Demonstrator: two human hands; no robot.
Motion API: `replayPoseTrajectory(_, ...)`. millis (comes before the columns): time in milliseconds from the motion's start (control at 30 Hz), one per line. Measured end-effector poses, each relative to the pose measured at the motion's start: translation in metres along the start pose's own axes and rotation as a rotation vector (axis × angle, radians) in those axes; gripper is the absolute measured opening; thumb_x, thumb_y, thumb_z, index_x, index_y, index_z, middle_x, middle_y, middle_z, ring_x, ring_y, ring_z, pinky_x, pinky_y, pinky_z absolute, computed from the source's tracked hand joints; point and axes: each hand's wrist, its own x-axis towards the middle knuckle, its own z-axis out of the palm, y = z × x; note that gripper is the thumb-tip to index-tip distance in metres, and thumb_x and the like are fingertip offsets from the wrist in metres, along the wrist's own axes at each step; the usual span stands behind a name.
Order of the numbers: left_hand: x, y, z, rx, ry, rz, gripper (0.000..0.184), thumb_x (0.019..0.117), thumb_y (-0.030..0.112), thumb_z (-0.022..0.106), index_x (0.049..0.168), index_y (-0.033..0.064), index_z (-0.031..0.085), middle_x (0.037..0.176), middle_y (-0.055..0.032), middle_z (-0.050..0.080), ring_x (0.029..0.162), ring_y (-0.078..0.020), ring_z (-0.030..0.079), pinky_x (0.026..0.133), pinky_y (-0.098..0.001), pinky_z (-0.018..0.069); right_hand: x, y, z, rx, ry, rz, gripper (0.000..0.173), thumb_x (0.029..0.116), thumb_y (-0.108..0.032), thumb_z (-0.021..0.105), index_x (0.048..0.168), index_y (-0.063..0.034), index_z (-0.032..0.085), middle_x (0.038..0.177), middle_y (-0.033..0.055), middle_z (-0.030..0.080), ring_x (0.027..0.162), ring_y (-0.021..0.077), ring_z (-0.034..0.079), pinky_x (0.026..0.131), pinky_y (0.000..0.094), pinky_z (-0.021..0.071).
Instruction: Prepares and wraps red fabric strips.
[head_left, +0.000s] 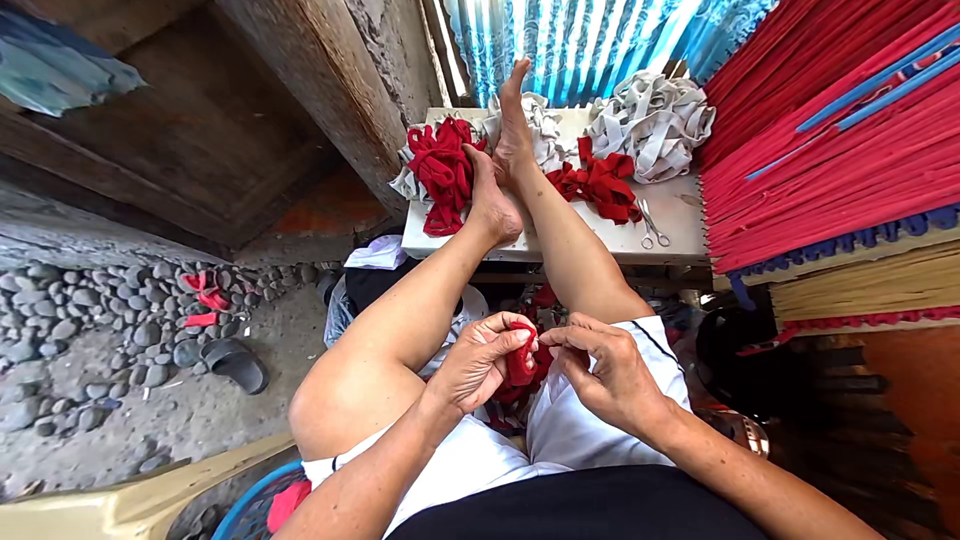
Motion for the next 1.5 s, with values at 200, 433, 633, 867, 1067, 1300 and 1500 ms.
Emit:
replayPoseTrajectory(200, 0.000, 0.000, 0.002, 0.047, 0.029, 0.019, 0.009, 0.0958, -0.003, 0.062, 0.099, -0.0007, 0.071, 0.085, -0.0122, 0.071, 0.073, -0.0148, 0.070, 0.074, -0.0301, 0.0612, -0.001, 0.004, 0.002, 0.042, 0.001, 0.019, 0.022, 0.0977, -0.007, 0.056, 0.106, -0.0031, 0.076, 0.086, 0.0035, 0.065, 0.075, 0.0048, 0.059, 0.071, 0.0193, 0.0515)
replayPoseTrajectory(433, -0.002, 0.000, 0.006, 0.100, 0.061, 0.023, 0.010, 0.0950, -0.005, 0.062, 0.098, -0.0012, 0.070, 0.085, -0.0124, 0.071, 0.071, -0.0146, 0.070, 0.072, -0.0292, 0.0611, -0.001, 0.009, 0.006, 0.089, 0.012, 0.035, 0.019, 0.0987, -0.007, 0.058, 0.104, -0.0015, 0.075, 0.087, 0.0037, 0.065, 0.078, 0.0049, 0.060, 0.073, 0.0190, 0.0521)
replayPoseTrajectory(633, -0.002, -0.008, 0.008, 0.137, 0.088, 0.083, 0.009, 0.0939, -0.007, 0.063, 0.098, -0.0030, 0.069, 0.084, -0.0122, 0.071, 0.071, -0.0144, 0.070, 0.071, -0.0298, 0.0614, 0.002, 0.009, 0.012, 0.263, 0.091, 0.134, 0.008, 0.0950, -0.004, 0.067, 0.098, 0.0012, 0.073, 0.089, 0.0060, 0.071, 0.077, 0.0088, 0.068, 0.072, 0.0230, 0.0603)
replayPoseTrajectory(867, 0.001, -0.013, 0.011, 0.214, 0.249, 0.150, 0.009, 0.0933, -0.009, 0.063, 0.097, -0.0042, 0.069, 0.082, -0.0120, 0.070, 0.067, -0.0138, 0.068, 0.066, -0.0284, 0.0606, 0.006, 0.007, 0.021, 0.326, 0.130, 0.121, 0.017, 0.0950, 0.002, 0.060, 0.108, 0.0050, 0.071, 0.095, 0.0092, 0.074, 0.082, 0.0110, 0.072, 0.079, 0.0267, 0.0623)
replayPoseTrajectory(1067, 0.002, -0.016, 0.007, 0.359, 0.267, 0.205, 0.009, 0.0903, -0.009, 0.067, 0.097, -0.0037, 0.070, 0.085, -0.0104, 0.072, 0.077, -0.0122, 0.070, 0.075, -0.0282, 0.0601, 0.008, 0.014, 0.027, 0.216, 0.118, 0.045, 0.014, 0.0949, -0.004, 0.069, 0.105, 0.0036, 0.074, 0.097, 0.0088, 0.075, 0.085, 0.0102, 0.074, 0.080, 0.0257, 0.0635)
replayPoseTrajectory(1300, 0.002, -0.020, 0.004, 0.620, 0.246, 0.255, 0.007, 0.0900, -0.004, 0.070, 0.097, -0.0021, 0.071, 0.084, -0.0067, 0.072, 0.075, -0.0091, 0.068, 0.072, -0.0240, 0.0579, 0.010, 0.020, 0.024, 0.097, 0.003, 0.055, 0.015, 0.1012, -0.011, 0.061, 0.102, -0.0003, 0.071, 0.092, 0.0072, 0.072, 0.082, 0.0087, 0.070, 0.078, 0.0247, 0.0605)
replayPoseTrajectory(1500, 0.005, -0.012, 0.001, 0.447, 0.282, 0.137, 0.007, 0.0941, -0.006, 0.065, 0.100, -0.0031, 0.069, 0.084, -0.0096, 0.069, 0.070, -0.0125, 0.066, 0.067, -0.0262, 0.0586, 0.017, 0.008, 0.001, 0.337, 0.192, -0.067, 0.010, 0.0983, 0.002, 0.055, 0.099, 0.0007, 0.065, 0.109, 0.0101, 0.069, 0.100, 0.0157, 0.069, 0.085, 0.0323, 0.0597)
